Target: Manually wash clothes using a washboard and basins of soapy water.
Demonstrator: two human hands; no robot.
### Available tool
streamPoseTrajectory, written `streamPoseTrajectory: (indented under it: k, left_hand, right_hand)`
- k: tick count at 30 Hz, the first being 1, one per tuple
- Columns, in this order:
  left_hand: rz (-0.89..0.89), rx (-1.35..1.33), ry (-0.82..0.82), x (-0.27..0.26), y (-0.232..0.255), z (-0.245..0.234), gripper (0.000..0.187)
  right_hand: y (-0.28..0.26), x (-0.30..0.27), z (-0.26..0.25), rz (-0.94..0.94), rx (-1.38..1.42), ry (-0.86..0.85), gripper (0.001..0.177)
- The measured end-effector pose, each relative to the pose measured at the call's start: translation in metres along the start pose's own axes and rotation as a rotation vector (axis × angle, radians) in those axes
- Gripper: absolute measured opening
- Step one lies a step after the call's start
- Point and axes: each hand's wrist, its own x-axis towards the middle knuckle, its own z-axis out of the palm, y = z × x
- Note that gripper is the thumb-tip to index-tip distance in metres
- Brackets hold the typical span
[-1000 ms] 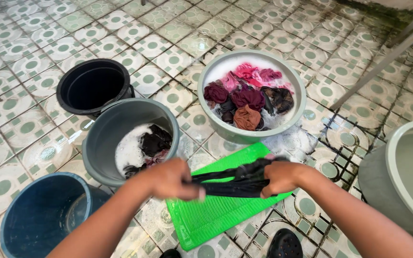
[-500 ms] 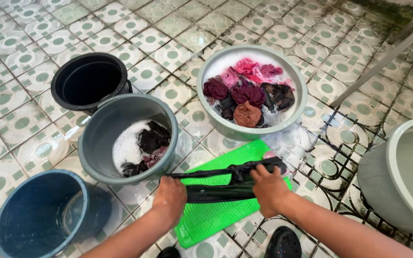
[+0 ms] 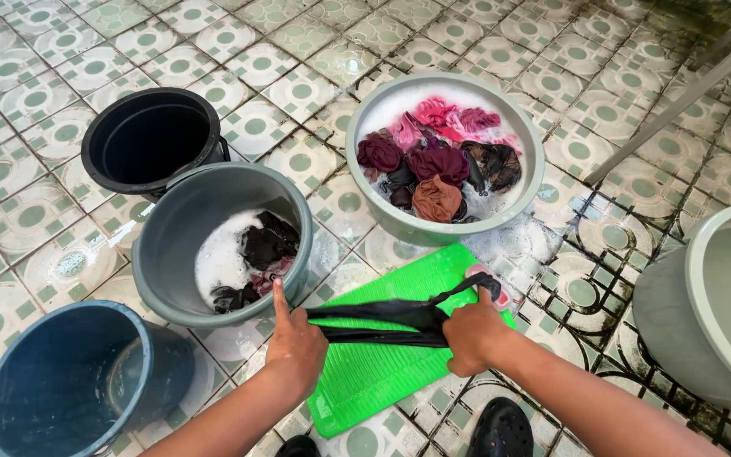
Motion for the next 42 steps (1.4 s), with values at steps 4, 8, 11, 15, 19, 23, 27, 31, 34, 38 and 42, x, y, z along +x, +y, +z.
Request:
streamPoseTrajectory:
  k: [4,8,11,15,19,23,27,31,34,38,42]
  left_hand:
    - [0.015,0.013,0.041,0.008,0.004,0.005,0.024]
    - [0.037,0.005,0.021,-0.012,-0.009,-0.017,0.031]
    - [0.055,-0.381,0.104,-0.039,-0.032,-0.030,0.057]
    - [0.470,-0.911,0.725,0.021,-0.047,0.046,0.056]
    - [0.457,-1.523,0.729,0.009,-0.062,0.037,0.028]
    - [0.508,-2.033,0.876,0.005,-0.063,0.025,0.019]
    - [0.754,-2.605,0.791,0.014,-0.071,0.020,0.017]
    - [1.055,-2.251,0.836,-0.023,-0.078,-0.003,0.036]
    - [1.037,-1.994,0.742,0.001,-0.080,0.016,0.040]
    - [0.867,-1.576,0.517,-0.008,-0.084,0.012,0.052]
    - [0.864,-1.416,0.673,-0.019,-0.093,0.006,0.048]
  right_hand:
    - [0.004,0.004,0.010,0.009,-0.088,-0.045,0.052]
    - [0.018,0.017,0.026,0.005,0.054,0.097,0.037]
    - [0.047,0.024,0.035,-0.100,0.243,0.286,0.026]
    - [0.074,0.012,0.029,-0.210,0.723,0.391,0.020]
    - [0.086,0.018,0.034,-0.692,1.352,0.710,0.015]
    - [0.096,0.052,0.067,-0.884,1.861,0.570,0.026]
    - [0.089,0.033,0.062,-0.803,1.833,0.455,0.031]
    - [0.068,-0.002,0.021,-0.746,1.199,0.182,0.030]
    - [0.054,-0.011,-0.002,-1.003,1.257,0.426,0.022]
    - [0.050,-0.019,-0.010,-1.142,1.368,0.656,0.023]
    - [0.050,-0.052,-0.035,-1.093,1.301,0.588,0.021]
